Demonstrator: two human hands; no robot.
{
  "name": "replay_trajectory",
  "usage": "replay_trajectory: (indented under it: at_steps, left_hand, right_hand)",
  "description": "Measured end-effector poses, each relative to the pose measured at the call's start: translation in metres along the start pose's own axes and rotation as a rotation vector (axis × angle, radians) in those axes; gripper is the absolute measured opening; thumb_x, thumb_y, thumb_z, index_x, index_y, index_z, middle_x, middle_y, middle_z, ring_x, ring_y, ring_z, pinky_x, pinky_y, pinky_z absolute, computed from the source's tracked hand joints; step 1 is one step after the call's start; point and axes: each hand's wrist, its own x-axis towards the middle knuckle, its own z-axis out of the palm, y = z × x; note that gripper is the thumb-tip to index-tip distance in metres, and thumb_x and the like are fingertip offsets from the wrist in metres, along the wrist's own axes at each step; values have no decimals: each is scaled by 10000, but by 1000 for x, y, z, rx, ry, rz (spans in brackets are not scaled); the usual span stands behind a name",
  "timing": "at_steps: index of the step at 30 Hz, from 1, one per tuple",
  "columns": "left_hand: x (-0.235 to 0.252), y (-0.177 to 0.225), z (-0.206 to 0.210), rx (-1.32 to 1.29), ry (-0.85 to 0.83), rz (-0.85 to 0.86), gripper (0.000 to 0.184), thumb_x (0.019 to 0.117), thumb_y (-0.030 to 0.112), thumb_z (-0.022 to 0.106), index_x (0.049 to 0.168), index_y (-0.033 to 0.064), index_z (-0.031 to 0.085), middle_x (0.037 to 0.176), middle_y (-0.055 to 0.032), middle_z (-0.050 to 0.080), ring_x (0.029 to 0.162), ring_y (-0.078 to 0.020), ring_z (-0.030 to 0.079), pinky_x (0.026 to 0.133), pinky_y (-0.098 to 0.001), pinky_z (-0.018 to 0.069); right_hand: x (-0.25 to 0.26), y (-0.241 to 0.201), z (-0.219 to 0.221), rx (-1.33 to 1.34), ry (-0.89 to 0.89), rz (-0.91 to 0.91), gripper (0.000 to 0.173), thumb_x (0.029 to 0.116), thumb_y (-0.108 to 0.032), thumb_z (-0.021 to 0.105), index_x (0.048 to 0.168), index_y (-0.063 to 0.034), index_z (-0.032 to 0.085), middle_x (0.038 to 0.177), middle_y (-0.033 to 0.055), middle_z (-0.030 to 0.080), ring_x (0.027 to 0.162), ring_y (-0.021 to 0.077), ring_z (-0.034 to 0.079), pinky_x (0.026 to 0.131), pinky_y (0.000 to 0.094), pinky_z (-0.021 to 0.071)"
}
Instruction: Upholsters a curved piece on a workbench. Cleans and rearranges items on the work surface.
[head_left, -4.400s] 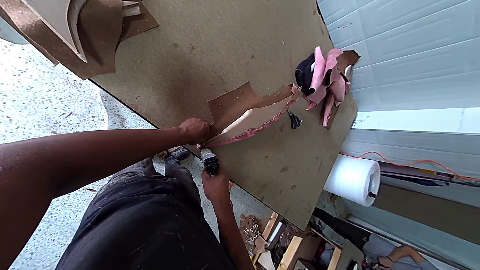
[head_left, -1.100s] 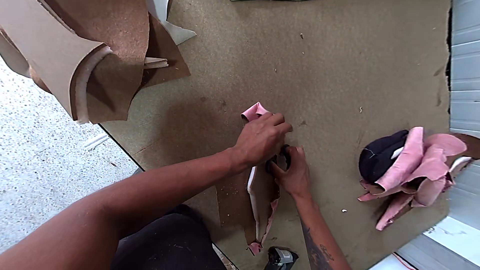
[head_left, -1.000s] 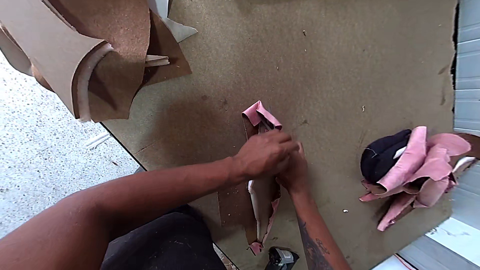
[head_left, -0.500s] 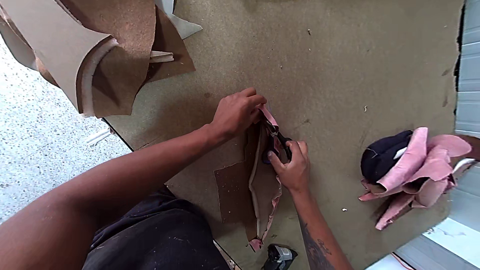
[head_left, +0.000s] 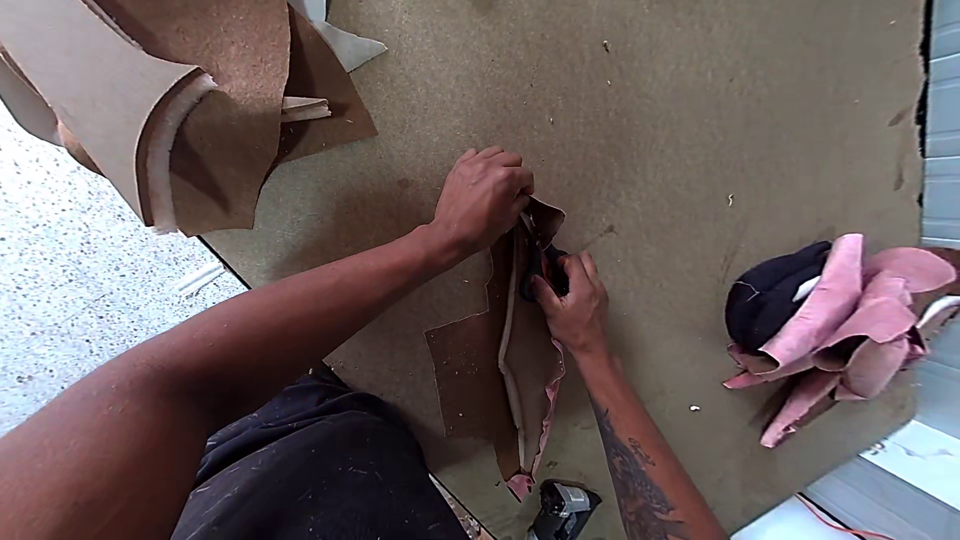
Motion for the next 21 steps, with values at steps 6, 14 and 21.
replay_trajectory:
  at_steps: [6,14,21]
  left_hand:
    - [7,5,2,16,26,30,141,956,280,650,923,219,773,838,47,649,878,-155,603,766,-371,438]
    - [10,8,-8,42,5,87,146,956,285,650,916,207,767,837,38,656,883,-166,612,782,-389,441]
    - [-8,33,-51,-169,-5,108,136,957,314,699,916,197,754,867,48,633,843,-113,609,760,-339,527]
  right_hand:
    - [5,3,-10,-4,-56,-46,422,984,-511,594,1036,-100,668,1008,71,624,871,228,641,685,472,543]
    - [27,-19,-13,36,-13,-14,419,942,-515,666,1050,-109,670,1003,77,603,922,239,624,762,476,549]
    - [3,-13,-23,119,-61,107,270,996,-359,649,1083,-105,667,1041,87,630,912,247,652,768,510,576]
